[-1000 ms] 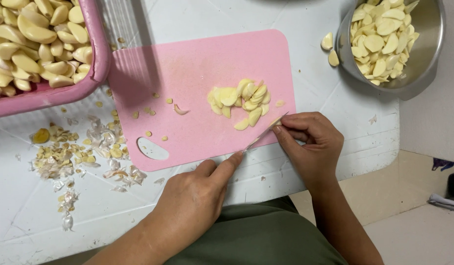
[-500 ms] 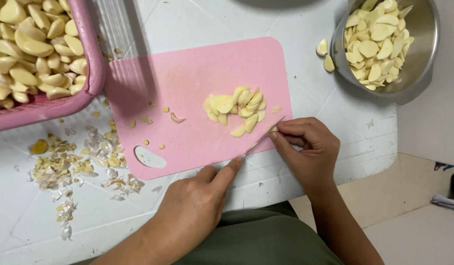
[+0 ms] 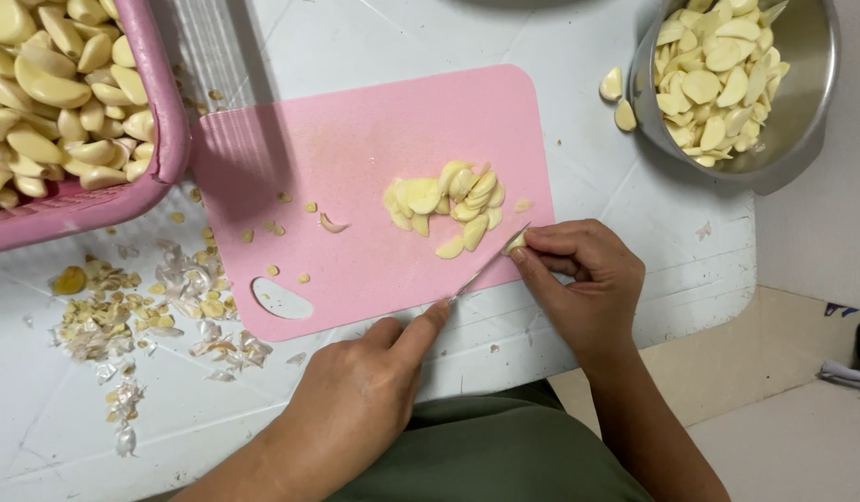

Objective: Slicing peeled garlic cloves into thin pieces on a cutting board.

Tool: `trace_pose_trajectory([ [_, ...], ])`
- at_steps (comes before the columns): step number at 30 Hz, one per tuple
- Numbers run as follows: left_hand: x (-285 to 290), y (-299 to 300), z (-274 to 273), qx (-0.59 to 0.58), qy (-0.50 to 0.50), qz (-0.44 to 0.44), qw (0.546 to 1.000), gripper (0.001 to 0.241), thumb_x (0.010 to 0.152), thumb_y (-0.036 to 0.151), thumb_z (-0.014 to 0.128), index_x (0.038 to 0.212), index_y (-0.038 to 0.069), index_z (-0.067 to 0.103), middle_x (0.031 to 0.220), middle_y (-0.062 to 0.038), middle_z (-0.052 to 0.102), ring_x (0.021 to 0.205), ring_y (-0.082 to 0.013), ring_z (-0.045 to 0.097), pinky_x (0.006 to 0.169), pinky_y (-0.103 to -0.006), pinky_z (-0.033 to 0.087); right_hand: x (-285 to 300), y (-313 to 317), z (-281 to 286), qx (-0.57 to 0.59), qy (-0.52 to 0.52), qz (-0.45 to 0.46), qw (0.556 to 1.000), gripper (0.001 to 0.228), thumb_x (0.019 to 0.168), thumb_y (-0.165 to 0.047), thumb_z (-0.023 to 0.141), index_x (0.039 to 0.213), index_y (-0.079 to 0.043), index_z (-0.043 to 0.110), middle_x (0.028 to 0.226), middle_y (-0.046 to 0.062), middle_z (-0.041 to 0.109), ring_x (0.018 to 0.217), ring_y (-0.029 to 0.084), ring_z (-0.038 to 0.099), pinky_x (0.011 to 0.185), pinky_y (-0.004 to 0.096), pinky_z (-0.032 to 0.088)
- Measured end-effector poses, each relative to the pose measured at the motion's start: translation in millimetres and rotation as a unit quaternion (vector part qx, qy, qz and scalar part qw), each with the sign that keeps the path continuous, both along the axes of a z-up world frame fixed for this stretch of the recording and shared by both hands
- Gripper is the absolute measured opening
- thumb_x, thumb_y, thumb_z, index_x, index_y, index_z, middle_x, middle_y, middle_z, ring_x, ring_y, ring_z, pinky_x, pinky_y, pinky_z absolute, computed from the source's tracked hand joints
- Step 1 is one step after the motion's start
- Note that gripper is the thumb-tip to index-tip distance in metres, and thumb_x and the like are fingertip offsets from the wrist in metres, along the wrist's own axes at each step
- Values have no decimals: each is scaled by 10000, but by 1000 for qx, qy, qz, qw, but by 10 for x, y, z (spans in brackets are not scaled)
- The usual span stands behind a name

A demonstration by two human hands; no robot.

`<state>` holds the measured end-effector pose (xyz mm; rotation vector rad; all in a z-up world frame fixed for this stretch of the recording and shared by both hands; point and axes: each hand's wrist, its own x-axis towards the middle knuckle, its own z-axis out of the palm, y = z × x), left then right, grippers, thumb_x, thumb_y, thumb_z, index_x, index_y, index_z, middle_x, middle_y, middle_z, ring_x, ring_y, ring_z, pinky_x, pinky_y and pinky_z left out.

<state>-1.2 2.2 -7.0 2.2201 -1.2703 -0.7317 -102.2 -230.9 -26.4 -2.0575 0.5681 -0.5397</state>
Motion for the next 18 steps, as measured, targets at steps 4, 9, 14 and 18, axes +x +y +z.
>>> trace_pose_trajectory([
  [4,31,-105,-41,9,18,-18,1000,722,848,47,605,1555,152,499,898,-100,608,464,-459,578,379,-580,465,3,-3,7,-5,1,6,1000,191,883,69,864,1035,31,756,1019,173,740,932,201,759,813,242,682],
  [9,39,-78,10,-30,-34,5,999,733,817,21,624,1534,155,545,902,-66,601,445,-397,578,321,-527,450,-4,7,15,7,-7,4,1000,202,884,72,857,1052,29,752,1026,178,742,944,211,763,838,258,695],
  [14,-16,-10,68,-28,-44,5,999,654,880,86,641,1522,185,564,780,-54,543,391,-357,530,304,-496,458,-1,0,-4,-11,-11,5,1000,181,879,83,861,1015,38,751,1009,186,734,928,215,757,815,261,690],
  [18,-49,10,51,-22,-56,4,998,687,855,76,635,1529,188,563,778,-46,533,385,-359,520,302,-503,452,-5,4,-2,-13,-8,3,1000,179,883,89,857,1016,28,753,1006,170,734,924,199,748,797,237,676],
])
